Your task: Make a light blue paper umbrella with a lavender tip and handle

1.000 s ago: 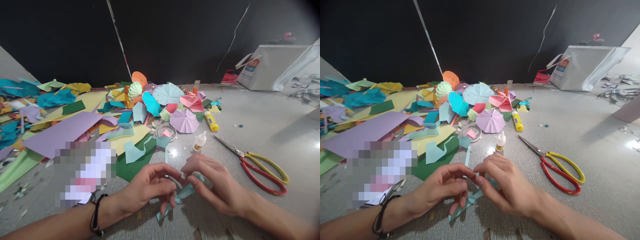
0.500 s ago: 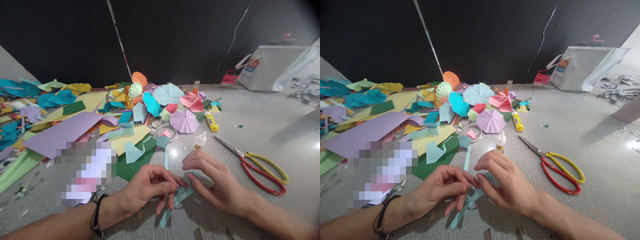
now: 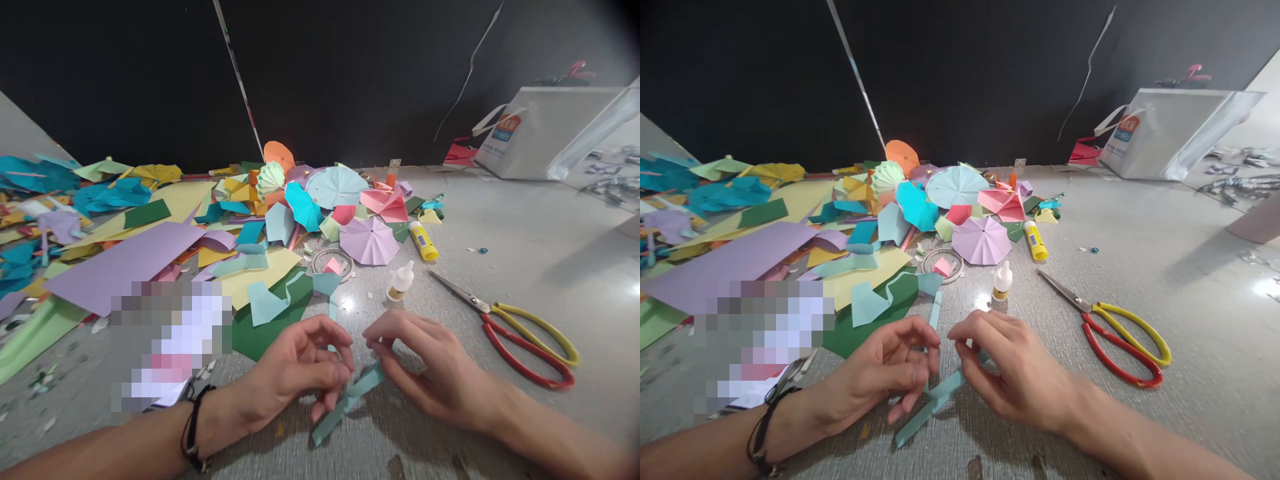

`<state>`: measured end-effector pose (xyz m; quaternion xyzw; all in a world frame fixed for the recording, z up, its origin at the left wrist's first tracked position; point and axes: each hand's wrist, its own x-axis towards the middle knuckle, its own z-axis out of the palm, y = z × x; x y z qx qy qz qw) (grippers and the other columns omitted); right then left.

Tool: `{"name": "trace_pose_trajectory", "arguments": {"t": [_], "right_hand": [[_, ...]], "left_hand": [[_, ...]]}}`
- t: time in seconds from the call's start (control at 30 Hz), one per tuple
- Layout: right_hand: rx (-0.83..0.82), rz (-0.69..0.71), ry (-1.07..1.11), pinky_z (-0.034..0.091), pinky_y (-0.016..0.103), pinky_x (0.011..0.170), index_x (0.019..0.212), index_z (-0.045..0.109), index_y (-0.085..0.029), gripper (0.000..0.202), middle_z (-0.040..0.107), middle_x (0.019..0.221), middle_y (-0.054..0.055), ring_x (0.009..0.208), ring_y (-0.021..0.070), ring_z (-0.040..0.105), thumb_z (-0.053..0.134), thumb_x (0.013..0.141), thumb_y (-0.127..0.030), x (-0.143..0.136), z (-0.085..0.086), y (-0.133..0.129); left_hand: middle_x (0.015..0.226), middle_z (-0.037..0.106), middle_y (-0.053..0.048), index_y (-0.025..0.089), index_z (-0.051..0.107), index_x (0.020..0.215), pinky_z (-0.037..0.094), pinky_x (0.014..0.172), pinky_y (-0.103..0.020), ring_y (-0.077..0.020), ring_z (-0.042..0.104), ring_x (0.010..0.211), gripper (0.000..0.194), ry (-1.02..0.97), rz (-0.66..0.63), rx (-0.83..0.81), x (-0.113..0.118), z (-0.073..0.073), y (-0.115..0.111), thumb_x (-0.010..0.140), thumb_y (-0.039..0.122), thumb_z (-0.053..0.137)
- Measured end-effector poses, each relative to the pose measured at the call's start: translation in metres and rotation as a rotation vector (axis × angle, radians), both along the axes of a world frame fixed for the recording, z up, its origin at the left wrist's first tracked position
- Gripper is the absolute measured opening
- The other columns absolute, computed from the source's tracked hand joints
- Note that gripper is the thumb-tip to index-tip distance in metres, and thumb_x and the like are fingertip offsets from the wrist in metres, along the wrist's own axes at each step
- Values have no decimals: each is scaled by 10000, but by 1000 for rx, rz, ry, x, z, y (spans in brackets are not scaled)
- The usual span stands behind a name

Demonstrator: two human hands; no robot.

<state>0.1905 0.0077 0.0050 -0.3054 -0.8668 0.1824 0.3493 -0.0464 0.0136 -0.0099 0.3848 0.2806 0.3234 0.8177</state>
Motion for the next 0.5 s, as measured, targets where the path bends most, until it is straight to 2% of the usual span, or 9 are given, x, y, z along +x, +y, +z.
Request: {"name": "trace_pose_trajectory", "arguments": {"t": [0.1,0.2,0.33,0.5], "right_hand": [[-2,-38,7,483,254,618,1121,555,-213,159,673,845,7,664,130,585,507,1007,-112,0,-1,1],[-51,-82,20,475,244,569,1115,567,-216,113,685,808,1,609,125,593,506,1032,-169,0,1,1],[-117,-125,51,462,243,537,1129,565,-214,142,700,801,8,594,129,605,437,1069,-224,4,7,1],[-94,-145,105,486,241,588,1085,580,-217,186,676,845,7,636,120,611,399,1088,-259,7,9,4]], "left_hand": [[691,719,-7,143,629,924,474,380,-106,-65,610,445,310,20,-15,6,-2,-5,-1,770,183,895],[687,745,-35,136,645,885,453,373,-109,-71,615,420,299,16,-47,22,-5,-8,2,753,190,907],[693,750,-41,135,671,865,466,386,-133,-78,613,411,267,5,-63,100,-10,-2,10,743,180,905],[682,693,3,155,689,908,447,407,-121,-57,568,460,271,-33,-3,207,-12,8,16,737,192,896]]}}
